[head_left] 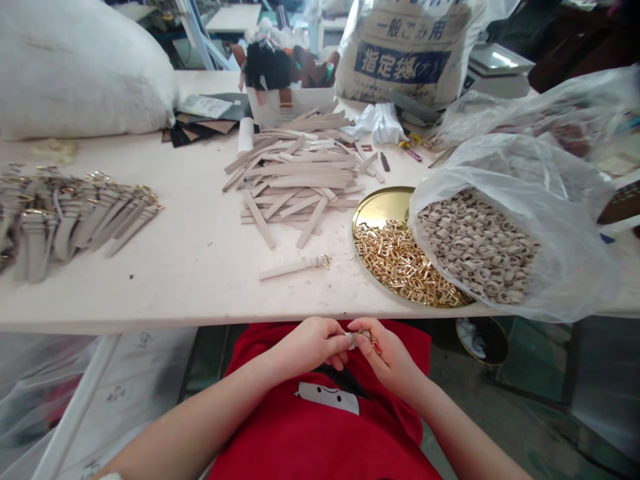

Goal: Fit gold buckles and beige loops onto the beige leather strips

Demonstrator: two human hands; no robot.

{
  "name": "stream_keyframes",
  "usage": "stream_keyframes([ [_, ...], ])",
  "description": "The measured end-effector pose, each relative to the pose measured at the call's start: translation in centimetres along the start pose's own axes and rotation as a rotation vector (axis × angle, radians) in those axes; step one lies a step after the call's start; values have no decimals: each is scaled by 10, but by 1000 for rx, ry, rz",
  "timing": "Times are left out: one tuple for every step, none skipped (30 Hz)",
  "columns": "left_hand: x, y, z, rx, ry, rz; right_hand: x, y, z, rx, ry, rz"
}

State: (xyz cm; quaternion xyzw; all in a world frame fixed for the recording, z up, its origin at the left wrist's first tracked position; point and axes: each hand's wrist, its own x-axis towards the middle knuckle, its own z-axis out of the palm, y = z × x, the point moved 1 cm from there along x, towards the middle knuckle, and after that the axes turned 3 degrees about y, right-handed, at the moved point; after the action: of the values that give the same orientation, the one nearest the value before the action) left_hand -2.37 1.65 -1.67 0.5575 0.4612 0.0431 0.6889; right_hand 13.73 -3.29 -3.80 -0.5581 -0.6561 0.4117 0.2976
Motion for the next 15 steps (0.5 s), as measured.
stream_keyframes([
  [1,1,2,17,9,7,0,0,-1,-3,-1,-9],
  [2,1,3,28,13,14,0,0,-1,-10,6,-18],
  [3,2,4,29,11,18,0,0,-1,-22,23,-23],
  [4,2,5,21,6,17,0,0,-1,-40,47,-25],
  [4,2,5,8,1,11,0,0,-1,-63,68,-23],
  [4,1,4,-5,-4,1,1,1,0,-86,82,-21],
  [4,0,3,-12,-10,-12,1,1,1,-106,87,-20],
  [3,-1,3,-12,-19,-27,1,1,3,-118,85,-23],
  [2,-2,2,-4,-29,-41,2,1,4,-122,76,-28],
  [1,-2,2,5,-39,-52,1,1,6,-117,63,-36],
  [0,-2,3,15,-51,-56,1,0,7,-103,53,-44],
  [-1,-2,4,20,-60,-51,1,-1,8,-84,48,-51],
  [-3,-1,5,22,-66,-36,0,-3,8,-63,46,-58],
  [-4,1,6,26,-70,-17,-1,-4,8,-43,41,-65],
  [-6,4,6,41,-72,7,-1,-5,7,-25,30,-70],
])
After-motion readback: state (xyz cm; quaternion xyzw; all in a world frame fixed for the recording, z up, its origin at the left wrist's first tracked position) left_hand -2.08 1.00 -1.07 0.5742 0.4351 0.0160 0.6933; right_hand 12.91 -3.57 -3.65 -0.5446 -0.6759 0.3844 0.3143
